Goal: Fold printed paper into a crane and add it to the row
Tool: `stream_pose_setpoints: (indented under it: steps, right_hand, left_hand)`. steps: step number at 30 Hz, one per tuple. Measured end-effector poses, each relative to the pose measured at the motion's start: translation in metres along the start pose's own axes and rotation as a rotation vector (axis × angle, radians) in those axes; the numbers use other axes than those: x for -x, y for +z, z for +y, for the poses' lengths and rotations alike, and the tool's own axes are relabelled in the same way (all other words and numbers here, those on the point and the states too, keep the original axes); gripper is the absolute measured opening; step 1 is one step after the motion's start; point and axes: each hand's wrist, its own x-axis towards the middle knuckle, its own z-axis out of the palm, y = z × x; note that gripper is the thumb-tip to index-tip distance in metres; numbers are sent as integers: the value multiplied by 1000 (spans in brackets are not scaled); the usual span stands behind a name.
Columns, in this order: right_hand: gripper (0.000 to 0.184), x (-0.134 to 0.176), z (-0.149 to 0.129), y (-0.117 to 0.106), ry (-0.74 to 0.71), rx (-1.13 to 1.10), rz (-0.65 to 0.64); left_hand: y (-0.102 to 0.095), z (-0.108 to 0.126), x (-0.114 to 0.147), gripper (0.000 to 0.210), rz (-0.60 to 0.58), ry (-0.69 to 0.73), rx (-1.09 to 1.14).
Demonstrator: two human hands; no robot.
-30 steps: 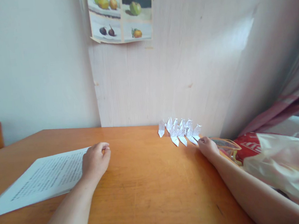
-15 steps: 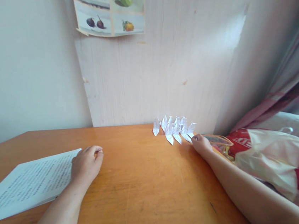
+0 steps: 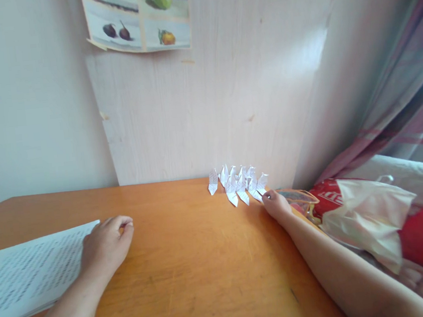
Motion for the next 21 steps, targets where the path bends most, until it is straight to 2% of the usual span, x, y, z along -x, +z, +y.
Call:
stream_pose_setpoints:
  steps: [21]
  right_hand:
    - [26,-4,8,5,-55,-1,-9]
  left_hand:
    - [4,-2,0,29,3,44,18]
